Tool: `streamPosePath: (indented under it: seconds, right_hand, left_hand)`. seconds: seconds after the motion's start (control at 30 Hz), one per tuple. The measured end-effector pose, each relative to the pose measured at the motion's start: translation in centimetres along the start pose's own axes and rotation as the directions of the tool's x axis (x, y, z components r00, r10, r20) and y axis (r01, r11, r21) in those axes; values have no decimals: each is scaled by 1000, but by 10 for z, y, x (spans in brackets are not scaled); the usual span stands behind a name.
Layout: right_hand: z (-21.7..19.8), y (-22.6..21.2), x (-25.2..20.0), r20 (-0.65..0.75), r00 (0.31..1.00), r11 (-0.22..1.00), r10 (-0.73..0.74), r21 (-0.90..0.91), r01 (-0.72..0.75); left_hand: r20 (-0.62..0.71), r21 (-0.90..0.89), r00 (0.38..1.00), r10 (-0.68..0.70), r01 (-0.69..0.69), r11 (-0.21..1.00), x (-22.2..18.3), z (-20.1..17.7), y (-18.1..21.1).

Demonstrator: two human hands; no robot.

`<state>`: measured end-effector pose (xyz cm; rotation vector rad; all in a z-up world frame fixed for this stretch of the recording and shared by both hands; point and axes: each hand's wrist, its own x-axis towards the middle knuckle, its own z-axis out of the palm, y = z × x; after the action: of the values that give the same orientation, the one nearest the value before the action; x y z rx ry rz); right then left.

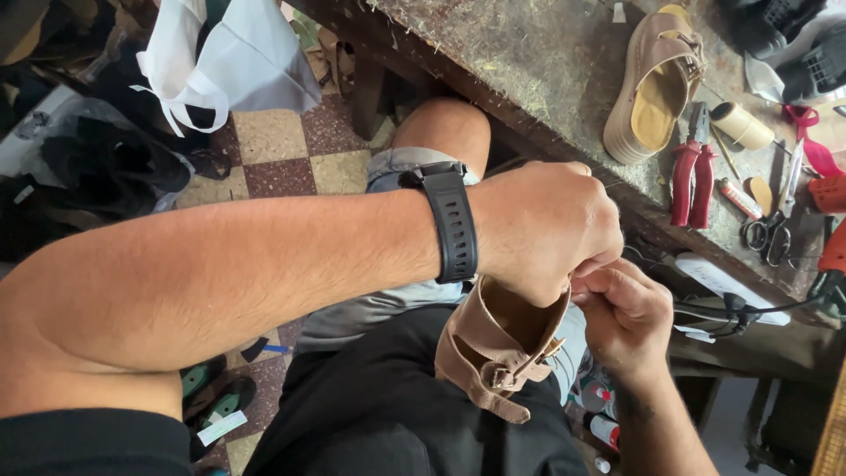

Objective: Hand-sewing the leather straps of a sandal at a repair bench using a needle and pliers.

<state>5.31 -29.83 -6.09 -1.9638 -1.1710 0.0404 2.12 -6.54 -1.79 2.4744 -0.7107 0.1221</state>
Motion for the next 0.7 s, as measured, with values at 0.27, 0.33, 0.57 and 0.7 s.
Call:
streamPosePath:
  seconds: [0.27, 0.33, 0.57, 0.7]
  right_hand:
    - [-13, 2, 6, 175, 982, 991, -67, -102, 86]
    - [-19, 1, 9, 201, 973, 980, -115, -135, 144]
    - [-24, 10, 11, 266, 946, 926, -185, -276, 259]
    - [-21, 11, 14, 307, 926, 904, -218, -295, 311]
  left_hand:
    - [-57, 122, 978, 202, -194, 973, 1, 12, -14]
    - [-70, 81, 973, 219, -213, 974, -1, 7, -19]
    - [-65, 20, 969, 238, -238, 971, 0, -5, -17]
    - [-63, 54, 972, 225, -222, 973, 1, -4, -16]
